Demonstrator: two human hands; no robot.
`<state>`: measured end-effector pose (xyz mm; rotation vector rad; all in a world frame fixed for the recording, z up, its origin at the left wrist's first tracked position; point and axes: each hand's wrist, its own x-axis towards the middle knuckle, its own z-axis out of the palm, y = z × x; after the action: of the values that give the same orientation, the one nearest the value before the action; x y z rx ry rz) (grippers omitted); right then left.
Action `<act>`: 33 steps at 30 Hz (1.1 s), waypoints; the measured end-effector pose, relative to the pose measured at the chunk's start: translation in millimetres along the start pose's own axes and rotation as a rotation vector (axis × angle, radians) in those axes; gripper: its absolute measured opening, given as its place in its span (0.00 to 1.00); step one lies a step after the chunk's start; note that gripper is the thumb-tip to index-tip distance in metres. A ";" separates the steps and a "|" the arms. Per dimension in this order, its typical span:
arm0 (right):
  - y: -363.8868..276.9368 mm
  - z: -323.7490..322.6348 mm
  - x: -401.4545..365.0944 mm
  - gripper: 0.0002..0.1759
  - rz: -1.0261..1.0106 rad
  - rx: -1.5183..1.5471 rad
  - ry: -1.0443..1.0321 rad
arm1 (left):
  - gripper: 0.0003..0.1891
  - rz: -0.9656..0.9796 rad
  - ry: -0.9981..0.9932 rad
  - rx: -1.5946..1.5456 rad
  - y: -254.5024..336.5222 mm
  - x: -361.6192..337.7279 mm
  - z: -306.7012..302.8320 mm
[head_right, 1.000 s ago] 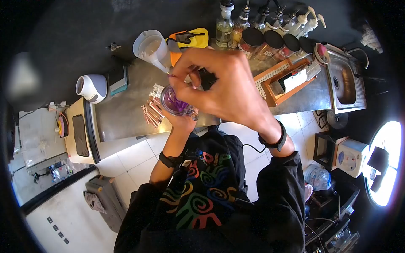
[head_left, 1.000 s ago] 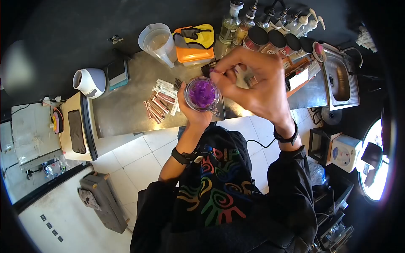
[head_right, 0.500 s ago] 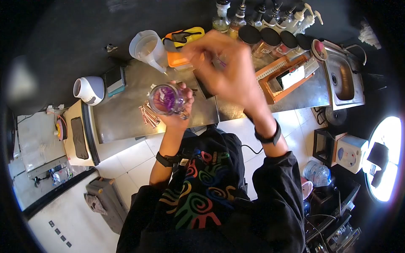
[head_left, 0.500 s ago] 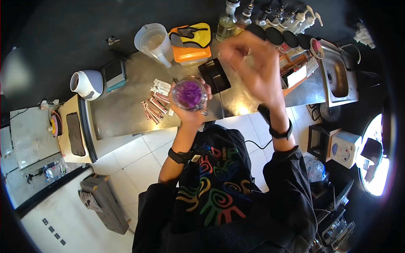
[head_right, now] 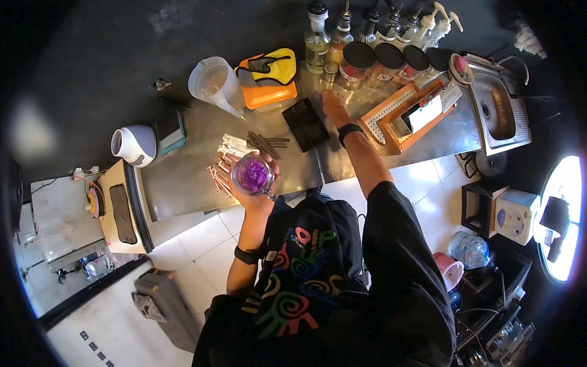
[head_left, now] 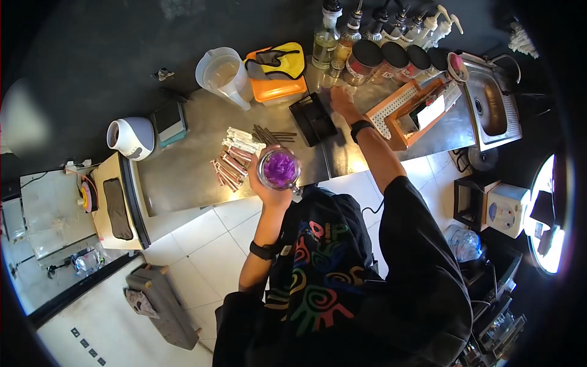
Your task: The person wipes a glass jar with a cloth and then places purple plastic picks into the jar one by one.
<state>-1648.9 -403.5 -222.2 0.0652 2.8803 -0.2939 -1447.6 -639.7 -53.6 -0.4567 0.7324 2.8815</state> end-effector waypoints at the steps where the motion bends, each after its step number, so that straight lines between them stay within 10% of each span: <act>1: 2.5 1.3 2.8 0.24 0.000 0.002 0.002 | 0.28 0.019 -0.002 -0.024 1.5 -3.2 2.1; 13: 30.4 22.9 -0.2 0.28 0.248 0.297 -0.033 | 0.30 0.006 0.064 -0.019 -0.6 4.8 11.1; 16: 44.7 38.8 8.9 0.28 0.132 0.204 -0.029 | 0.33 0.014 -0.036 0.038 -3.9 7.6 2.0; 23: -6.2 -87.4 -80.8 0.03 -0.174 1.269 0.353 | 0.35 -0.006 -0.136 0.007 -7.5 20.9 -1.6; 28: -86.5 -227.6 -195.6 0.05 -0.266 1.525 0.192 | 0.37 -0.018 0.096 0.032 -12.1 29.4 16.8; 33: -115.3 -222.8 -212.0 0.07 -0.624 1.443 0.325 | 0.30 0.045 0.009 -0.005 -13.5 30.3 36.3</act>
<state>-1504.3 -474.9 64.0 -0.5598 2.1676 -2.4850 -1482.9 -608.6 -39.1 -0.4599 0.7463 2.9260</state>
